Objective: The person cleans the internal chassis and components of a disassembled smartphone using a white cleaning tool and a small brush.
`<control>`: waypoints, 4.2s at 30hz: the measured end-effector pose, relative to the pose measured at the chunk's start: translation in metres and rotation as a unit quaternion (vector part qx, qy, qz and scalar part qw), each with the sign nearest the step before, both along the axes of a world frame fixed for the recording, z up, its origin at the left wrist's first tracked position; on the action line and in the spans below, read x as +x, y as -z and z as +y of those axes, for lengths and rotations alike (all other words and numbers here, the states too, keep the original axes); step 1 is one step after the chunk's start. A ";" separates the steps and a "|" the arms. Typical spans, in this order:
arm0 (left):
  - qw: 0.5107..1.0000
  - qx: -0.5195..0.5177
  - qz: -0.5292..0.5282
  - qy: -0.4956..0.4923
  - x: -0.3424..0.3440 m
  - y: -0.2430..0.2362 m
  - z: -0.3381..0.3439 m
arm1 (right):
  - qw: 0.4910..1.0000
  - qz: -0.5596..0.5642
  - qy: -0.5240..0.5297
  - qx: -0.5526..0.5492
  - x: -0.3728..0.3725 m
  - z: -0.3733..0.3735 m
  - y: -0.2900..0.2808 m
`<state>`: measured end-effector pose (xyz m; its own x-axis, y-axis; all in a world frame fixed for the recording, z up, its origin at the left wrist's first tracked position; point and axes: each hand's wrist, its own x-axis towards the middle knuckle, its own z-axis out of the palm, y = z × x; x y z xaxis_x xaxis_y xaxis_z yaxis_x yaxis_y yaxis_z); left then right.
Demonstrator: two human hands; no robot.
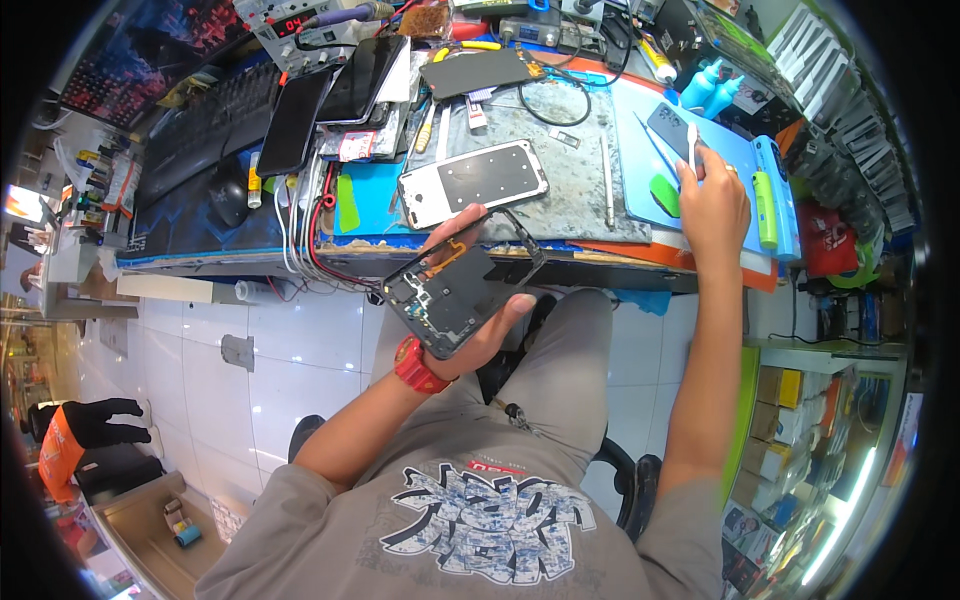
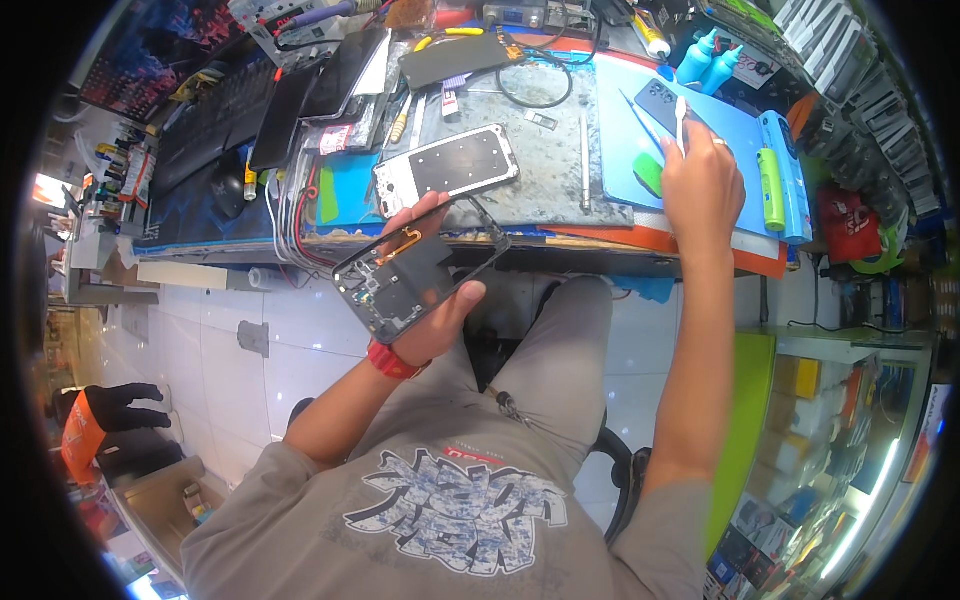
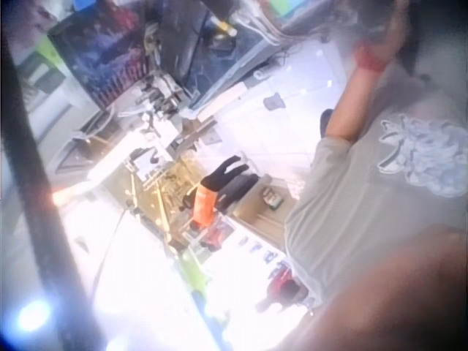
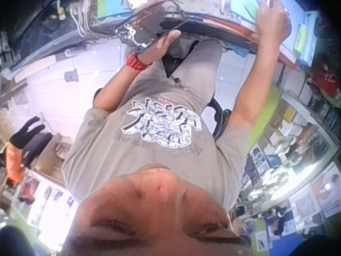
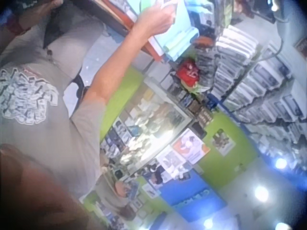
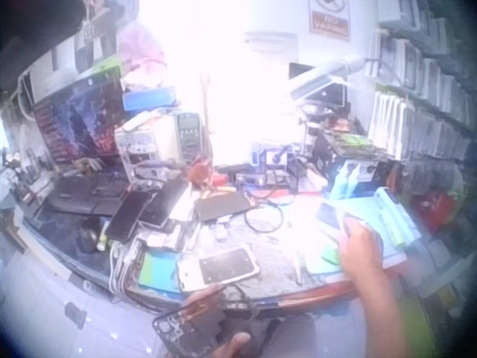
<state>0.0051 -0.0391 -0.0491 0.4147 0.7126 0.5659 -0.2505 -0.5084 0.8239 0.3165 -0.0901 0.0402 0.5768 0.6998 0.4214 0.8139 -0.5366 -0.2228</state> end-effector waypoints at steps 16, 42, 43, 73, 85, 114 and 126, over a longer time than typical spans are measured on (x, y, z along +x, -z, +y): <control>0.987 0.132 0.006 -0.089 0.022 0.028 0.002 | 0.986 0.019 -0.145 -0.076 -0.085 0.019 0.009; 0.985 0.140 0.007 -0.101 0.023 0.042 0.001 | 0.892 0.214 -0.319 0.240 -0.143 -0.035 0.059; 0.984 0.148 -0.007 -0.103 0.024 0.045 0.002 | 0.890 0.223 -0.320 0.236 -0.143 -0.034 0.058; 0.985 0.148 -0.010 -0.084 0.021 0.034 0.001 | 0.864 0.318 -0.307 0.241 -0.139 -0.039 0.058; 0.982 0.169 0.020 -0.086 0.019 0.036 0.005 | 0.879 0.280 -0.324 0.207 -0.137 -0.042 0.060; 0.983 0.171 0.029 -0.065 0.017 0.037 0.004 | 0.864 0.309 -0.335 0.213 -0.133 -0.037 0.056; 0.984 0.159 0.036 -0.071 0.017 0.039 0.004 | 0.870 0.311 -0.297 0.242 -0.130 -0.043 0.065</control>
<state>0.0219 -0.0350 -0.0883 0.3710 0.5586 0.7418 -0.1039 -0.7689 0.6309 0.1863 -0.1333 -0.0246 0.3947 0.7801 0.4854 0.5572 0.2168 -0.8016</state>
